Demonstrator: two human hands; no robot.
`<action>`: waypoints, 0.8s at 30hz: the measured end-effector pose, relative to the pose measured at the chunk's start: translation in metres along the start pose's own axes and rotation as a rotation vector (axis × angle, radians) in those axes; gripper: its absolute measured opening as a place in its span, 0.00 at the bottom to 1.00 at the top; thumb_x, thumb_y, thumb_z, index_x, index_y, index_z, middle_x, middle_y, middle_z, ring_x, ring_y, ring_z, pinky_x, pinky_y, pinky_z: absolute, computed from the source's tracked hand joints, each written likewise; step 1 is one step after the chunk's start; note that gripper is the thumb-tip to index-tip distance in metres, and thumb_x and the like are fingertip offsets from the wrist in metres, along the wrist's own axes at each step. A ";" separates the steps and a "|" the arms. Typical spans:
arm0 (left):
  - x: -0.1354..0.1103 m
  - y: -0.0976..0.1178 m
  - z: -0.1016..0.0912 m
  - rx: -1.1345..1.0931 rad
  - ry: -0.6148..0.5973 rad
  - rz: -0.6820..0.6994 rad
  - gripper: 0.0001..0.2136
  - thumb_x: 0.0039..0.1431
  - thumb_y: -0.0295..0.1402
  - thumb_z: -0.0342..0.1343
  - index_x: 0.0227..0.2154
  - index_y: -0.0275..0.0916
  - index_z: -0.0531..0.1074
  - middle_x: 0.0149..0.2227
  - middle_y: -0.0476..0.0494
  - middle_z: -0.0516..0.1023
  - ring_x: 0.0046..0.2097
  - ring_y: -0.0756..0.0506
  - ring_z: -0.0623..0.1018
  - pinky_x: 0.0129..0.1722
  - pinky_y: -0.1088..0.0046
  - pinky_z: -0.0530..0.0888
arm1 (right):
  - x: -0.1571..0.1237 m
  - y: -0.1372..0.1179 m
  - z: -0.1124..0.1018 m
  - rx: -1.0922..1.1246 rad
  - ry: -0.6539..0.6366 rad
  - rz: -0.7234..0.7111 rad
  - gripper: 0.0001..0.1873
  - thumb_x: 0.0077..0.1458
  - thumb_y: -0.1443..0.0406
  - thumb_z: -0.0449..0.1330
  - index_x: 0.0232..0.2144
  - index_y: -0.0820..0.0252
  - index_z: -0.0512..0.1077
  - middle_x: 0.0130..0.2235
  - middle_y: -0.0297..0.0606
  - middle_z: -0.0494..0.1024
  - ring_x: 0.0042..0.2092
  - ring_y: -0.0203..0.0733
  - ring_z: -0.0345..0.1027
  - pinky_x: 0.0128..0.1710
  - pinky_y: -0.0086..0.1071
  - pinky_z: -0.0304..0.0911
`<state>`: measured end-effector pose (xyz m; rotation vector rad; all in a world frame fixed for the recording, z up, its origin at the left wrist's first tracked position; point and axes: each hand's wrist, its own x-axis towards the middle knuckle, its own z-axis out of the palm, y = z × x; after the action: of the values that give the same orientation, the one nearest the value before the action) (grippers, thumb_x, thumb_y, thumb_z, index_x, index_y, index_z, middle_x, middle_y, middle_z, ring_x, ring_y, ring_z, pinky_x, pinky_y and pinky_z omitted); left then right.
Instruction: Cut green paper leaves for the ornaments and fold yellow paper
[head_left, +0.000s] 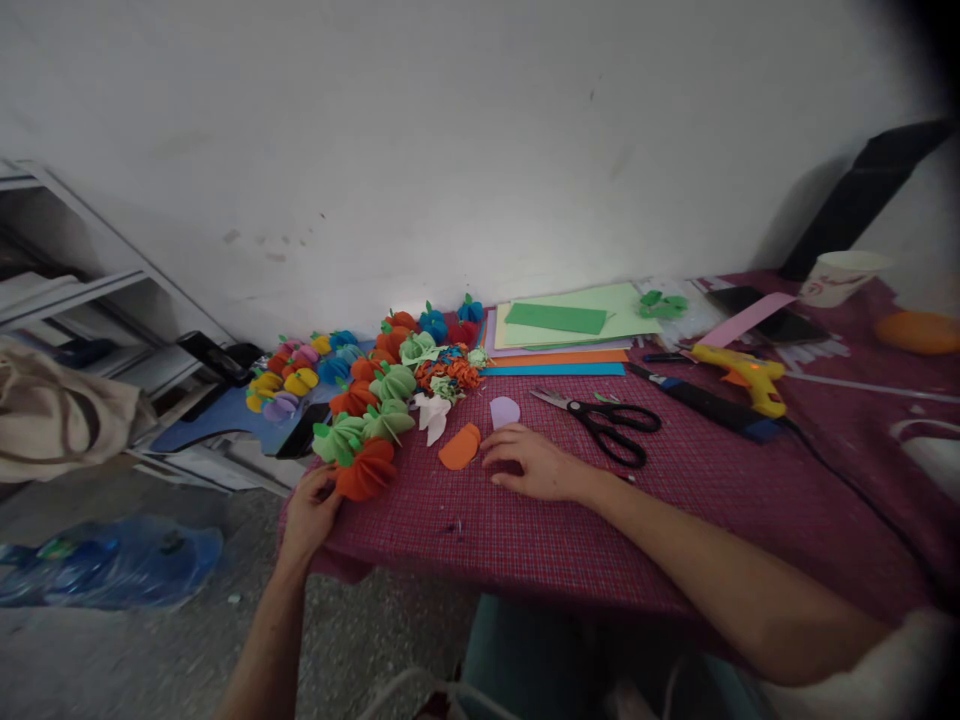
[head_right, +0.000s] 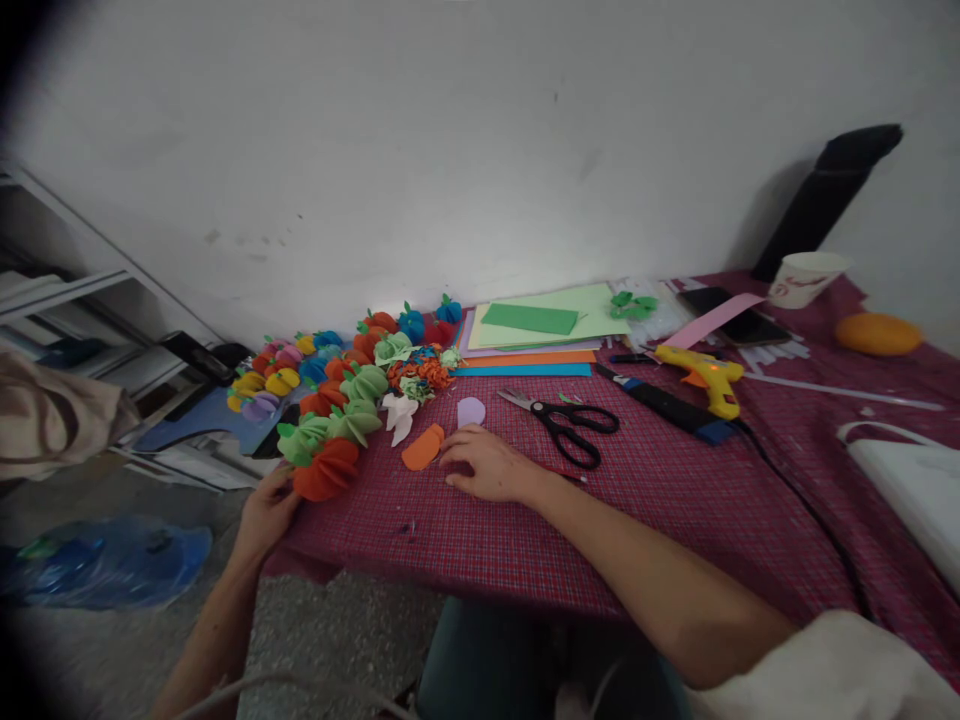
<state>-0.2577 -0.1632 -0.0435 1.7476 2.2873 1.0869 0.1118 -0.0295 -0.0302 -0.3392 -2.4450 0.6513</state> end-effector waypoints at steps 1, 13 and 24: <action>0.000 -0.001 0.000 -0.001 0.004 -0.004 0.13 0.47 0.39 0.53 0.33 0.37 0.73 0.42 0.40 0.75 0.46 0.43 0.71 0.47 0.66 0.66 | 0.000 0.000 0.000 0.001 -0.003 -0.001 0.10 0.49 0.66 0.59 0.36 0.59 0.73 0.43 0.41 0.73 0.49 0.41 0.62 0.50 0.38 0.56; -0.011 0.009 -0.016 0.209 0.052 -0.215 0.17 0.46 0.41 0.52 0.38 0.39 0.71 0.34 0.43 0.76 0.32 0.45 0.74 0.32 0.70 0.70 | 0.000 0.001 -0.002 -0.042 -0.027 -0.003 0.09 0.50 0.66 0.58 0.36 0.60 0.73 0.43 0.41 0.74 0.48 0.40 0.63 0.50 0.36 0.55; -0.022 0.147 0.026 0.052 0.131 0.317 0.10 0.54 0.34 0.48 0.37 0.41 0.70 0.41 0.43 0.73 0.45 0.44 0.71 0.47 0.66 0.66 | 0.008 -0.002 -0.008 -0.159 0.026 0.147 0.12 0.53 0.68 0.54 0.41 0.62 0.71 0.41 0.41 0.75 0.43 0.39 0.67 0.45 0.31 0.60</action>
<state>-0.1176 -0.1539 0.0125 2.1765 2.1756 1.2338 0.1102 -0.0256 -0.0195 -0.5917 -2.4691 0.5102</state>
